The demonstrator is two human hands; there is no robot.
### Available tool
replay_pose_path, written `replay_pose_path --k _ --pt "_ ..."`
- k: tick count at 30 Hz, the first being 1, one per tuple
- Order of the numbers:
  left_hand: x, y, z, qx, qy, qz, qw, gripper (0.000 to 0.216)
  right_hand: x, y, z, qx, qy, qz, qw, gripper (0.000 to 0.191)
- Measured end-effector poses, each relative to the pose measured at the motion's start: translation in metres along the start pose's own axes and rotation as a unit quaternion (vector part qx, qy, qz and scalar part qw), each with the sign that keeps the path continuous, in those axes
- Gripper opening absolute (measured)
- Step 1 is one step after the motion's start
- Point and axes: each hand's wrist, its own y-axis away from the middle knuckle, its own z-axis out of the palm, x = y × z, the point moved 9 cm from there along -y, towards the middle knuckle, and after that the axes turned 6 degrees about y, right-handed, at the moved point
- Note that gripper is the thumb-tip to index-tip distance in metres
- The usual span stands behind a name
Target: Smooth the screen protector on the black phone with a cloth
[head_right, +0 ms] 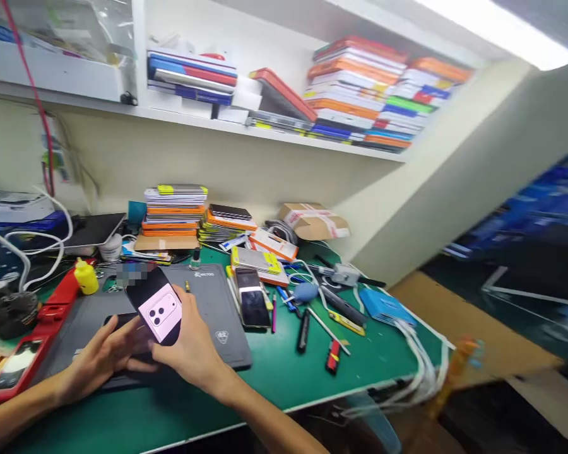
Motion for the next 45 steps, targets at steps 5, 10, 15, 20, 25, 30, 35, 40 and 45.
replay_pose_path --k 5,10,15,20,25,30,35,40,45 --pt "-0.002 -0.005 -0.001 -0.022 -0.051 -0.029 0.998 0.071 0.045 0.042 -0.078 0.108 0.077 0.062 0.989 0.098" --pt "-0.009 -0.016 -0.003 -0.027 -0.087 -0.04 0.995 0.069 0.113 0.083 -0.172 0.228 0.19 0.178 0.938 0.1" --pt "-0.012 -0.019 0.003 -0.022 -0.142 -0.039 0.989 0.066 0.141 0.088 -0.213 0.255 0.323 0.247 0.877 0.103" --pt "-0.005 -0.003 0.024 -0.023 -0.259 -0.074 0.963 0.042 0.146 0.077 -0.206 0.229 0.414 0.264 0.84 0.097" --pt "-0.002 0.004 0.033 -0.035 -0.323 -0.089 0.942 0.038 0.15 0.076 -0.198 0.211 0.474 0.24 0.82 0.091" --pt "-0.002 0.001 0.032 -0.048 -0.342 -0.072 0.936 0.04 0.161 0.085 -0.194 0.203 0.506 0.211 0.811 0.091" --pt "0.004 0.002 0.041 -0.07 -0.44 -0.022 0.895 0.036 0.153 0.092 -0.19 0.228 0.501 0.154 0.82 0.11" --pt "0.033 0.004 0.036 -0.004 -0.639 0.056 0.768 0.019 0.09 0.082 -0.121 0.207 0.433 -0.097 0.872 0.071" --pt "0.058 0.004 0.009 0.056 -0.759 0.055 0.646 0.023 0.071 0.066 -0.039 0.1 0.385 -0.15 0.905 0.061"
